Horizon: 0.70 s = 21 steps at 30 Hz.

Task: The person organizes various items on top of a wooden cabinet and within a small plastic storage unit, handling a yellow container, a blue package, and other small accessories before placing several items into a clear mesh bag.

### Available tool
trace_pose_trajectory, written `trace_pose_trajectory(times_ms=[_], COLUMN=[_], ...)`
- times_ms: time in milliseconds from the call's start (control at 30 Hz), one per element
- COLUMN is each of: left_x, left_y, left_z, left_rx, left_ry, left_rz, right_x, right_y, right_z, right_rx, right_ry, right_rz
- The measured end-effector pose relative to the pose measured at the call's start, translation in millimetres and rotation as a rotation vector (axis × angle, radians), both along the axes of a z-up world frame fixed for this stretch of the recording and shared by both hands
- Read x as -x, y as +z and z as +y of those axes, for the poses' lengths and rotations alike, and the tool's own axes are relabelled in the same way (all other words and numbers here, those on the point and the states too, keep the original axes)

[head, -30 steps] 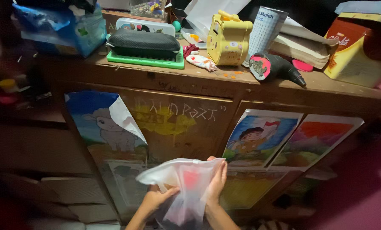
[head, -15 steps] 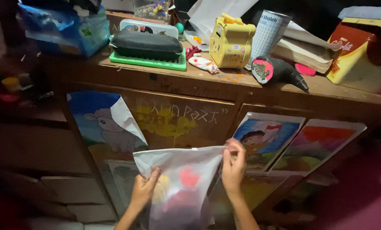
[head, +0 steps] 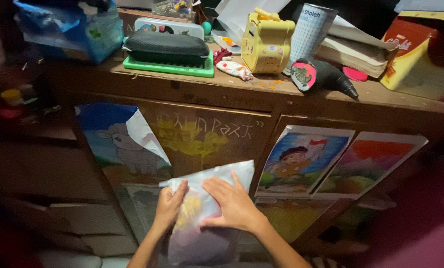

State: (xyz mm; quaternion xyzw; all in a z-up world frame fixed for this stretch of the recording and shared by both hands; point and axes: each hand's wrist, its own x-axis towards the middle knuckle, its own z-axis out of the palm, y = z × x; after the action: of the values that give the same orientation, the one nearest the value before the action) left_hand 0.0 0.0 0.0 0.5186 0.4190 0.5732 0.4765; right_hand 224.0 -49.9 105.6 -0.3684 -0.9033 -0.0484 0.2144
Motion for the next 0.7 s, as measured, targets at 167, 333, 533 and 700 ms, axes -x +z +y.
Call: trace_pose_trajectory(times_ms=[167, 333, 533, 700], left_x=[-7, -12, -2, 22], left_y=[3, 4, 61, 176], left_z=[-3, -4, -17, -34], left_rx=[-0.146, -0.054, -0.093, -0.751], left_ry=[-0.014, -0.018, -0.075, 0.097], left_rz=[-0.015, -0.057, 0.118, 0.451], right_x=[-2, 4, -1, -39], right_y=[-2, -9, -3, 87], right_z=[3, 4, 14, 18], right_rx=[0.502, 0.563, 0.504, 0.218], right_ry=[0.122, 0.141, 0.184, 0.263], right_rz=[-0.022, -0.118, 0.051, 0.128])
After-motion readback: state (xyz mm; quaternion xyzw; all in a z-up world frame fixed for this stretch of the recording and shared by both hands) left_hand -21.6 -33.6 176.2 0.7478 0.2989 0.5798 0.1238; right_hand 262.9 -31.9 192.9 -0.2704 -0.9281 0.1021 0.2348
